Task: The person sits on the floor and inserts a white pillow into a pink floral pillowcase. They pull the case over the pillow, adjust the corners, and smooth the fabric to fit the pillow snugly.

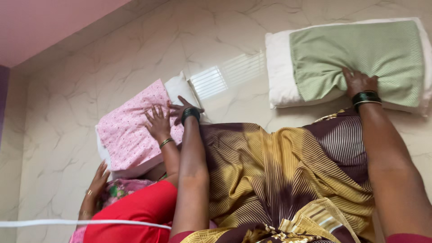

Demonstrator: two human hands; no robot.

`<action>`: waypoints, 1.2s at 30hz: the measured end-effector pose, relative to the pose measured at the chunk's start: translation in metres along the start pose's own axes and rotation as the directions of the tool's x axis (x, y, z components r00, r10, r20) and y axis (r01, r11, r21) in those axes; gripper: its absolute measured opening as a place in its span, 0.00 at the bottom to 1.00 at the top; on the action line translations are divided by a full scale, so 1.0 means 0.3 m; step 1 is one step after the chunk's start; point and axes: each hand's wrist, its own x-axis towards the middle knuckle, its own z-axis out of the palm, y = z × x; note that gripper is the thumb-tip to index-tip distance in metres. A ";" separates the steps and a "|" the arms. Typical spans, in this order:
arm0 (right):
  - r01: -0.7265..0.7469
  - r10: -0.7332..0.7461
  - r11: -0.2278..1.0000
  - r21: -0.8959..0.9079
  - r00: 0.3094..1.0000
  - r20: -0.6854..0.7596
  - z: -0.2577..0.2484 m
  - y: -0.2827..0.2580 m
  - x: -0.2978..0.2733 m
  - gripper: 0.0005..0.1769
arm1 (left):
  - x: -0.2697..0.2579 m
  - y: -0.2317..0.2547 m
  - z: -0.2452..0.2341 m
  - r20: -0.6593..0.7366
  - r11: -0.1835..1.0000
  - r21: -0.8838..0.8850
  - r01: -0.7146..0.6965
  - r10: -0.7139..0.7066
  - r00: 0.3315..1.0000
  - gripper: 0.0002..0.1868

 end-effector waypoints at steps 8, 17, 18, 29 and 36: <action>-0.332 0.337 0.941 -0.064 0.938 0.080 -0.046 0.458 -0.352 0.40 | -0.065 0.207 0.053 -0.033 0.989 -0.007 -0.149 0.149 0.988 0.34; -0.590 0.640 0.768 -0.247 0.710 0.293 -0.052 0.437 -0.282 0.59 | -0.182 0.424 0.231 -0.376 0.708 -0.165 -0.687 0.599 0.707 0.36; -0.548 0.562 0.827 -0.128 0.789 0.250 -0.056 0.378 -0.249 0.54 | -0.241 0.465 0.255 -0.400 0.654 -0.129 -0.745 0.654 0.642 0.36; -0.207 -0.035 0.409 0.889 0.970 0.243 0.052 -0.516 -0.137 0.32 | -0.919 0.479 0.384 -0.342 0.209 0.174 -0.962 0.929 0.140 0.22; -0.176 0.121 0.456 0.872 0.983 0.135 0.190 -0.498 -0.138 0.31 | -1.328 0.331 0.031 -0.062 -0.259 -0.128 -0.957 0.965 -0.253 0.25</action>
